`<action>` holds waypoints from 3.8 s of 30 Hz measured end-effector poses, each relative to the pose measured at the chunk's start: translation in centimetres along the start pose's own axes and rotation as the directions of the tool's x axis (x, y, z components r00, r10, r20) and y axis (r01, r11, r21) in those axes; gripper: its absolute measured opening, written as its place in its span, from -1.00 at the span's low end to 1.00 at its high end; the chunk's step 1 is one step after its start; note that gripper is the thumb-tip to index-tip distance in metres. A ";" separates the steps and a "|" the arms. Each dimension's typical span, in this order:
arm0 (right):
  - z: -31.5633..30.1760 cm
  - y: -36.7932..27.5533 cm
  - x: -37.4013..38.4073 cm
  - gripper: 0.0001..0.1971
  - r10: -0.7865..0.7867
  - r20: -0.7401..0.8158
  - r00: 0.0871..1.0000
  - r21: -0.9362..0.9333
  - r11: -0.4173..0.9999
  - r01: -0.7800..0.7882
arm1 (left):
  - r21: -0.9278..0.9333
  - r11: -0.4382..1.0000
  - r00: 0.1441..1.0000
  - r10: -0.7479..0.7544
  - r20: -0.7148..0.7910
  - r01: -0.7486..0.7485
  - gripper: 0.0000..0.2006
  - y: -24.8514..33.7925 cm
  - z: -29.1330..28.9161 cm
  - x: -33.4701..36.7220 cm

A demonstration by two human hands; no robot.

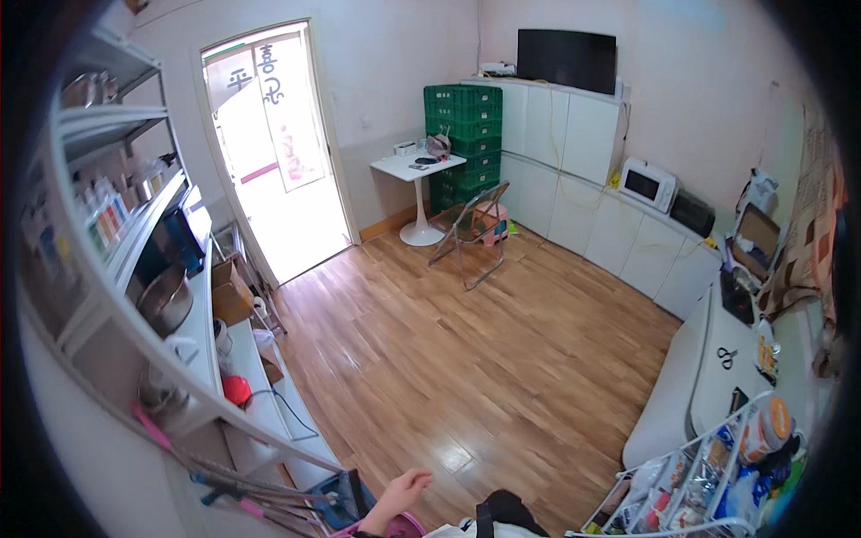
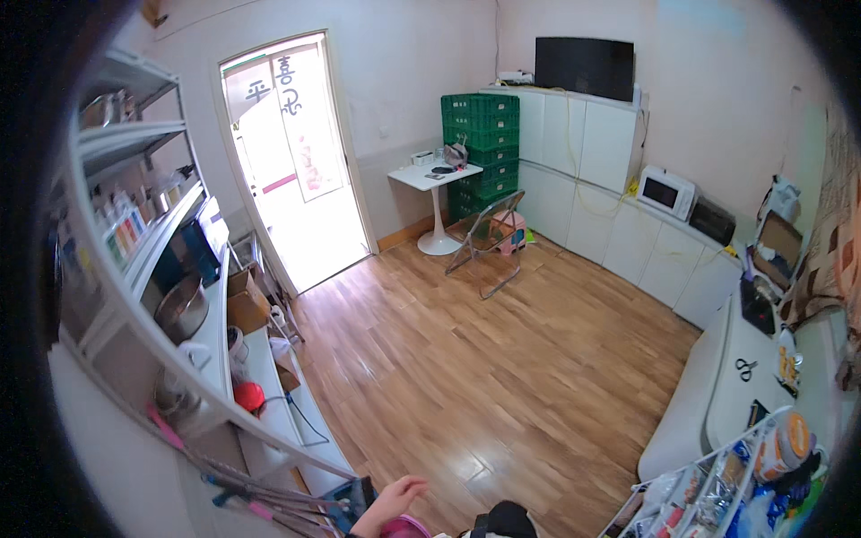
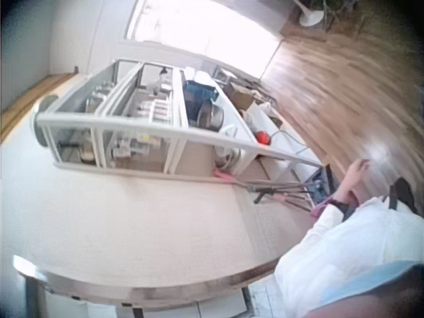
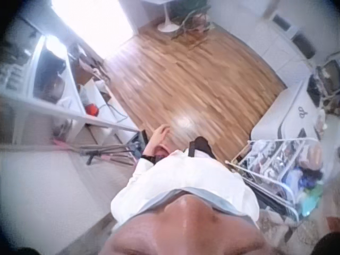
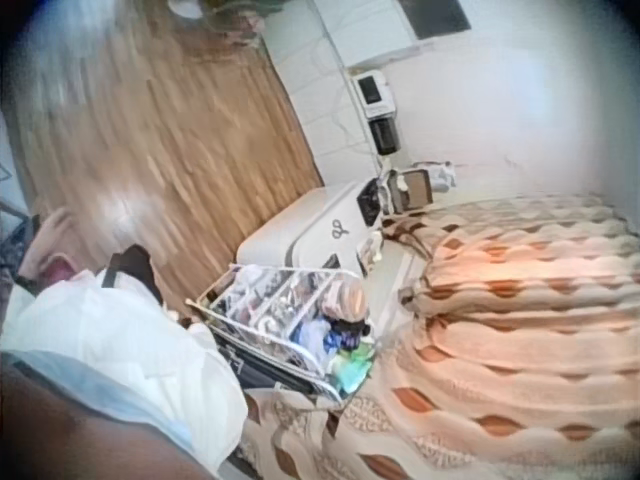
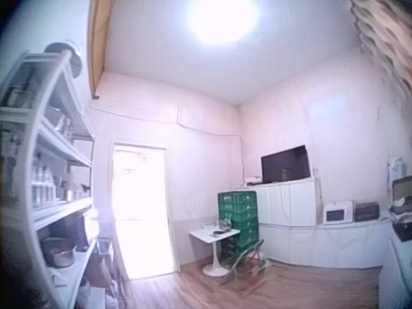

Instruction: The person prepares instant noodles by adding the noodles and a seasoning packet into a pot of water on a cooktop, then walks to a table to unpack a set of chopsticks.

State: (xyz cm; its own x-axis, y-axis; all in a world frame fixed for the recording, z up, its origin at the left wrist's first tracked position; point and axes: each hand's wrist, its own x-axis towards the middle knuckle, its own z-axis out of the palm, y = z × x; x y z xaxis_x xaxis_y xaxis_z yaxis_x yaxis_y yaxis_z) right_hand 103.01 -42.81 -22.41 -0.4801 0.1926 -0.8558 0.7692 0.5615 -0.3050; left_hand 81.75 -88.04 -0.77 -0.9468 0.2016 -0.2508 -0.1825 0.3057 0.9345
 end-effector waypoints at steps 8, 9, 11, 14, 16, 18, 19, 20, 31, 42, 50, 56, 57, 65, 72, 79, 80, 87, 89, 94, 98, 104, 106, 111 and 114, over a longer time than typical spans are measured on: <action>-8.9 -15.1 12.2 -0.72 0.046 0.080 0.996 -0.001 0.999 -0.046 | -0.154 0.988 0.999 0.014 0.032 -0.009 -0.78 2.7 -4.5 22.3; -11.0 -17.5 14.5 -0.72 0.030 0.093 0.995 -0.038 0.999 -0.027 | -0.231 0.971 0.997 -0.074 -0.038 0.063 -0.78 2.9 -5.4 23.8; -15.0 -23.2 19.2 -0.72 -0.024 0.106 0.994 -0.179 0.983 0.043 | -0.382 0.905 0.957 -0.256 -0.136 0.188 -0.80 3.4 -8.4 26.4; -22.9 -35.6 28.9 -0.72 -0.257 0.012 0.966 -0.466 0.853 0.232 | -0.332 0.940 0.948 -0.171 -0.268 0.076 -0.79 4.8 -12.8 31.1; -27.1 -51.5 28.3 -0.73 -0.460 -0.182 0.869 -0.416 0.837 0.356 | -0.350 0.931 0.899 -0.237 -0.369 0.101 -0.80 4.6 -15.6 33.0; -31.6 -62.0 30.1 -0.74 -0.521 -0.278 0.807 -0.344 0.838 0.423 | -0.381 0.916 0.840 -0.300 -0.452 0.122 -0.81 4.5 -17.8 36.8; -33.0 -67.0 31.5 -0.75 -0.567 -0.291 0.770 -0.347 0.813 0.468 | -0.444 0.881 0.794 -0.385 -0.470 0.164 -0.81 4.2 -18.9 38.7; -33.9 -71.3 32.4 -0.75 -0.567 -0.289 0.771 -0.343 0.813 0.470 | -0.440 0.882 0.793 -0.385 -0.472 0.166 -0.81 4.0 -20.0 40.9; -33.2 -86.8 45.2 -0.69 -0.399 0.074 0.914 0.015 0.917 0.399 | -0.172 0.985 0.968 -0.065 -0.242 0.023 -0.77 12.4 -35.8 76.4; -41.5 -116.5 59.0 -0.67 -0.492 0.050 0.869 0.611 0.703 0.363 | -0.274 0.959 0.978 -0.123 -0.168 0.073 -0.75 16.6 -46.8 102.7; -53.6 -150.0 60.8 -0.72 -0.684 -0.603 0.410 0.258 0.319 0.912 | -0.256 0.966 0.918 -0.135 -0.373 0.038 -0.74 16.5 -55.6 112.9; -56.0 -159.3 66.5 -0.64 -0.667 -0.689 0.283 0.187 0.214 0.959 | -0.040 0.973 0.951 -0.230 -0.208 0.226 -0.74 16.3 -62.2 128.6; -56.8 -159.0 69.4 -0.62 -0.677 -0.692 0.251 0.196 0.158 0.968 | -0.041 0.997 0.981 -0.069 -0.181 0.063 -0.74 16.1 -62.9 131.9; -66.3 -170.3 68.9 -0.52 -0.506 -0.818 0.274 0.082 0.368 0.926 | 0.183 0.978 0.994 0.096 0.054 -0.104 -0.73 28.4 -66.7 151.6; -76.8 -182.1 72.2 -0.67 -0.573 -0.819 -0.042 -0.340 0.424 0.840 | 0.110 0.993 0.999 -0.044 0.008 0.043 -0.74 26.6 -63.9 158.8; -71.9 -194.7 81.8 -0.66 -0.761 -0.619 0.197 0.085 0.185 0.979 | 0.129 0.947 0.955 -0.288 -0.076 0.296 -0.75 24.9 -66.2 162.0; -71.4 -195.8 83.4 -0.66 -0.766 -0.606 0.213 0.096 0.196 0.976 | 0.121 0.941 0.948 -0.307 -0.078 0.315 -0.75 25.1 -65.8 162.6; -72.9 -206.4 85.5 -0.56 -0.951 -0.299 -0.080 -0.623 0.131 0.771 | 0.046 0.927 0.915 -0.358 -0.187 0.372 -0.77 22.9 -64.9 162.0; -72.0 -208.7 86.7 -0.61 -0.983 -0.146 -0.109 -0.724 0.031 0.689 | 0.044 0.918 0.903 -0.379 -0.202 0.395 -0.77 22.3 -65.3 162.0; -72.2 -211.8 88.7 -0.74 -0.998 -0.030 -0.057 -0.864 -0.003 0.503 | 0.014 0.947 0.927 -0.312 -0.210 0.322 -0.78 23.2 -64.7 163.6; -72.6 -211.6 86.4 -0.83 -0.955 -0.052 -0.291 -0.925 -0.064 0.375 | -0.015 0.950 0.922 -0.307 -0.235 0.312 -0.73 24.4 -65.2 164.2; -67.1 -199.0 77.0 -0.55 -0.997 0.010 0.078 -0.504 0.062 0.861 | -0.313 0.948 0.972 -0.119 -0.204 0.050 -0.39 25.8 -65.7 165.7; -63.1 -194.9 74.0 -0.49 -0.977 0.126 0.173 -0.256 0.136 0.957 | -0.655 0.748 0.974 -0.046 -0.220 -0.112 -0.39 26.8 -64.5 166.8; -57.7 -190.1 68.9 -0.54 -0.966 0.074 0.248 -0.330 0.210 0.920 | -0.748 0.663 0.998 0.064 0.026 -0.023 -0.48 26.5 -64.3 167.4; -56.0 -189.2 66.9 -0.52 -0.987 0.003 0.164 -0.543 0.136 0.829 | -0.671 0.726 0.986 -0.058 0.157 0.150 -0.49 25.6 -65.1 166.3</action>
State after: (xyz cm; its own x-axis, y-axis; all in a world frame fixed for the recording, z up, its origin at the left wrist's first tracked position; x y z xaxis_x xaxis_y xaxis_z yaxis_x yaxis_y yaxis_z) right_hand -98.30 -91.09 1.43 -0.8361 -0.5247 0.1598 -0.5224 0.6729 -0.5238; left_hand -97.59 -107.22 -2.09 -0.8810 0.3272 -0.3416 -0.4524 -0.3718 0.8106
